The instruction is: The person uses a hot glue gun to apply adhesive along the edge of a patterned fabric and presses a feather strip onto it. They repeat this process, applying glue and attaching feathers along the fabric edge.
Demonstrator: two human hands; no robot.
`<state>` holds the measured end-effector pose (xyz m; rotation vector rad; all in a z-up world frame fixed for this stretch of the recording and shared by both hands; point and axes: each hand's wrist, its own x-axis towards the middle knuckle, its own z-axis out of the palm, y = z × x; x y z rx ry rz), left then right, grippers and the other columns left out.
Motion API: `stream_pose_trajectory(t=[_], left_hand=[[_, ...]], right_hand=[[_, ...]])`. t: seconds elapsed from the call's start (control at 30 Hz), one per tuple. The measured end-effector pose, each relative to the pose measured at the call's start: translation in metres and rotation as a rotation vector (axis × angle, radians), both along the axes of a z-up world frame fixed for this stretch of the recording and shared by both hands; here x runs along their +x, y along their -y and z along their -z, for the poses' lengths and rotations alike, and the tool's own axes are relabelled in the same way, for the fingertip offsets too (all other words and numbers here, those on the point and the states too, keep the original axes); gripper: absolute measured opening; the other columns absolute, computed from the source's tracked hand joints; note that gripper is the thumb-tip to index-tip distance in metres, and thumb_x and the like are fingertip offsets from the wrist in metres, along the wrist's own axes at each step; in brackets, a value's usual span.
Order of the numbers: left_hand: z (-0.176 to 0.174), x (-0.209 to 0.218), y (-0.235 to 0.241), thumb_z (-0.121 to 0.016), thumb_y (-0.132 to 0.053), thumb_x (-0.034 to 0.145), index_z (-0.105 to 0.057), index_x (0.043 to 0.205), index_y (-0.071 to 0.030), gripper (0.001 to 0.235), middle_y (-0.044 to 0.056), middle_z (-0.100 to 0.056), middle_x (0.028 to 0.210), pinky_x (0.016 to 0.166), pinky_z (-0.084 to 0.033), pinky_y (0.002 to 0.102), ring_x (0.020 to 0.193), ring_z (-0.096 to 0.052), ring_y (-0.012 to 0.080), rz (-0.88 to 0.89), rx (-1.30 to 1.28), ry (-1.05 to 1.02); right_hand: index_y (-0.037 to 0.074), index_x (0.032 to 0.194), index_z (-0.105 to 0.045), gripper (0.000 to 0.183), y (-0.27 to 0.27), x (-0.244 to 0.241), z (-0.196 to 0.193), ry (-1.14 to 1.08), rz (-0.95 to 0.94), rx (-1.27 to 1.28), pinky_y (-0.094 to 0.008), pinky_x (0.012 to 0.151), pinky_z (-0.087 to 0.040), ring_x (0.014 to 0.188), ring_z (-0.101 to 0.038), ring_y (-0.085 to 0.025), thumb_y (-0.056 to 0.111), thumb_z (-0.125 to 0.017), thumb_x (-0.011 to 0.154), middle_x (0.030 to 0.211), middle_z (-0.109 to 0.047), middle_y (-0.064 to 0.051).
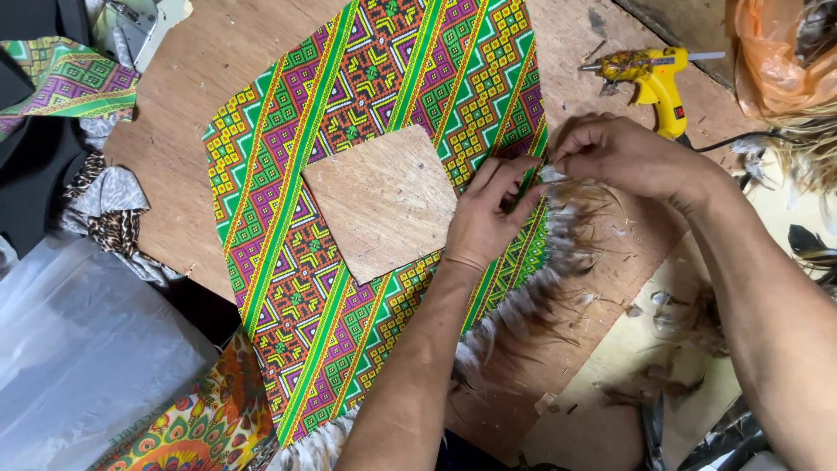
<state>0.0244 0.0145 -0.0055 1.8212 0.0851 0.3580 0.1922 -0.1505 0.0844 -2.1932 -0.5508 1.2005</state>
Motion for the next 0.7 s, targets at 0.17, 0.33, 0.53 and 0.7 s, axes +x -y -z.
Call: stream_pose_trajectory(t=[0.17,0.33,0.53,0.7], left_hand=[[0.003,0.001,0.001,-0.072,-0.020,0.112,-0.075,0.130,-0.019,0.018,0.002,-0.071,0.121,0.096,-0.063,0.036,0.107,-0.076,0.0204,-0.004,-0.012,0.045],[0.001,0.004,-0.002,-0.070,-0.017,0.111,-0.078,0.119,-0.012,0.013,0.004,-0.078,0.117,0.093,-0.064,0.035,0.104,-0.079,0.0209,-0.048,-0.028,0.061],[0.005,0.004,0.000,-0.066,-0.023,0.112,-0.076,0.118,-0.011,0.017,0.008,-0.077,0.115,0.097,-0.063,0.039,0.104,-0.077,0.0264,-0.072,-0.024,0.001],[0.007,0.004,0.004,-0.059,-0.030,0.113,-0.065,0.141,-0.013,0.033,0.009,-0.072,0.124,0.088,-0.066,0.035,0.095,-0.075,0.0202,-0.065,-0.040,-0.097]], right_hand=[[0.006,0.105,-0.079,0.015,-0.013,-0.005,-0.012,0.011,-0.016,-0.105,-0.033,0.097,-0.048,0.106,-0.065,-0.019,0.017,-0.071,0.100,0.117,-0.071,-0.006],[0.007,0.106,-0.081,0.014,-0.006,-0.002,0.008,0.075,-0.093,-0.031,-0.033,0.097,-0.049,0.106,-0.064,-0.020,0.017,-0.073,0.101,0.115,-0.074,-0.007],[0.010,0.110,-0.083,0.013,-0.002,-0.007,0.001,0.096,-0.073,-0.040,-0.031,0.098,-0.047,0.109,-0.062,-0.018,0.019,-0.077,0.103,0.115,-0.070,-0.005],[0.009,0.100,-0.084,0.009,0.005,-0.017,-0.023,0.180,-0.008,-0.173,-0.038,0.095,-0.047,0.105,-0.061,-0.022,0.012,-0.077,0.096,0.114,-0.072,-0.005]])
